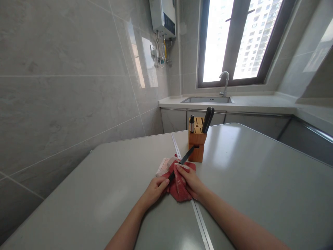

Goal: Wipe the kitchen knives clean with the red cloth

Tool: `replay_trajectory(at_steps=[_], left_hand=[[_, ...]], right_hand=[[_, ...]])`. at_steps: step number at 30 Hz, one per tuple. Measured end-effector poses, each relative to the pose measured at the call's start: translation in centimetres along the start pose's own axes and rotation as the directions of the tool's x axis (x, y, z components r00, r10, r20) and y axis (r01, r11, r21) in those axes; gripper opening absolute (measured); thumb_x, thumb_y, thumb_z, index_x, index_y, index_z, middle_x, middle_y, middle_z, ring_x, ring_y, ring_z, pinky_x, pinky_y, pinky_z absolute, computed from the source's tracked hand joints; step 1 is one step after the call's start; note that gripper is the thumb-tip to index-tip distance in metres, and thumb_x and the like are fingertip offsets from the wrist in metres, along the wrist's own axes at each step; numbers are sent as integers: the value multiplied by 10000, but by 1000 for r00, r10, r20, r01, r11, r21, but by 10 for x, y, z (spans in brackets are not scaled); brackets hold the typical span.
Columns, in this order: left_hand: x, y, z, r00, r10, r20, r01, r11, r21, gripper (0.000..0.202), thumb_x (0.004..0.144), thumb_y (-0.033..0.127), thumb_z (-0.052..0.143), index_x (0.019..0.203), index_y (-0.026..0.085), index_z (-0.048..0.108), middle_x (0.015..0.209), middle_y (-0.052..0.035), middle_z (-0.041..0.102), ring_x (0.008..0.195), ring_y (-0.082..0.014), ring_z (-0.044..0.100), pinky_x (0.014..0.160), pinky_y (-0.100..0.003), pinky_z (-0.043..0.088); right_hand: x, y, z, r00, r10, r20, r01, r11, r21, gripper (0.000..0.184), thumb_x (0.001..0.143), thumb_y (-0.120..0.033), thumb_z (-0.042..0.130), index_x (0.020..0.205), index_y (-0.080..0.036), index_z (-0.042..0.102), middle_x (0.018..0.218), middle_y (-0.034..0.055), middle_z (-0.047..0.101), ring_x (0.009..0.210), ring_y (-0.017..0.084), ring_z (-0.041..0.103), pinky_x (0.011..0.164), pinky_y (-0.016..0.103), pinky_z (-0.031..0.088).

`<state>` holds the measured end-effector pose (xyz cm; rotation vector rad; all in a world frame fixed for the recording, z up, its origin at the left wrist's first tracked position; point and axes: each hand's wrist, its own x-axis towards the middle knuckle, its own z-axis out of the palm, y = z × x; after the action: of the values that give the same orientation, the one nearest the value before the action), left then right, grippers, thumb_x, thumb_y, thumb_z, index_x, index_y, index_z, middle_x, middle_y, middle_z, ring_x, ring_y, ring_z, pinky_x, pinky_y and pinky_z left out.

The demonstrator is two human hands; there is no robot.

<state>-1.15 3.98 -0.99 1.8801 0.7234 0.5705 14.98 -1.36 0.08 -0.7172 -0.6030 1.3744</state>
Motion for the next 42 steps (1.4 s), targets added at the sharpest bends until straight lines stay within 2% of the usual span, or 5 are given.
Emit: replay_trajectory(at_steps=[9, 20, 30, 36, 42], left_hand=[[0, 2, 1, 1000, 24, 15, -24, 999, -42, 550, 859, 568, 369, 589, 120, 540, 495, 28, 412, 477, -89, 355, 479, -209, 243], [1, -1, 1, 998, 52, 18, -51, 998, -23, 537, 869, 548, 372, 603, 116, 548, 513, 25, 427, 488, -86, 362, 489, -207, 266], [0, -1, 1, 998, 51, 24, -51, 998, -30, 530, 875, 544, 363, 631, 116, 561, 549, 5, 477, 501, -89, 384, 492, -203, 284], [1, -5, 1, 999, 48, 19, -47, 999, -24, 531, 871, 550, 367, 623, 119, 553, 546, 8, 467, 511, -95, 401, 496, -205, 295], [0, -1, 2, 998, 63, 24, -62, 998, -30, 526, 879, 534, 362, 639, 113, 566, 551, 7, 476, 502, -88, 388, 496, -204, 288]], right_hand=[[-3, -3, 3, 999, -6, 32, 9, 995, -103, 319, 688, -409, 720, 855, -157, 619, 725, 15, 657, 670, 153, 615, 668, 273, 492], [-5, -3, 0, 996, -70, 47, 82, 931, -355, 383, 680, -447, 712, 920, -154, 651, 788, 38, 672, 709, 173, 608, 678, 287, 475], [-6, -5, 1, 997, -61, 43, 73, 920, -385, 385, 674, -468, 705, 903, -161, 663, 763, 41, 671, 707, 189, 610, 660, 298, 478], [-7, -6, 2, 995, -96, 39, 104, 907, -407, 371, 693, -451, 698, 914, -156, 655, 814, 48, 672, 768, 192, 606, 700, 293, 474], [-7, -5, 1, 995, -81, 54, 96, 905, -414, 377, 707, -459, 683, 925, -154, 647, 790, 43, 669, 722, 182, 606, 699, 306, 473]])
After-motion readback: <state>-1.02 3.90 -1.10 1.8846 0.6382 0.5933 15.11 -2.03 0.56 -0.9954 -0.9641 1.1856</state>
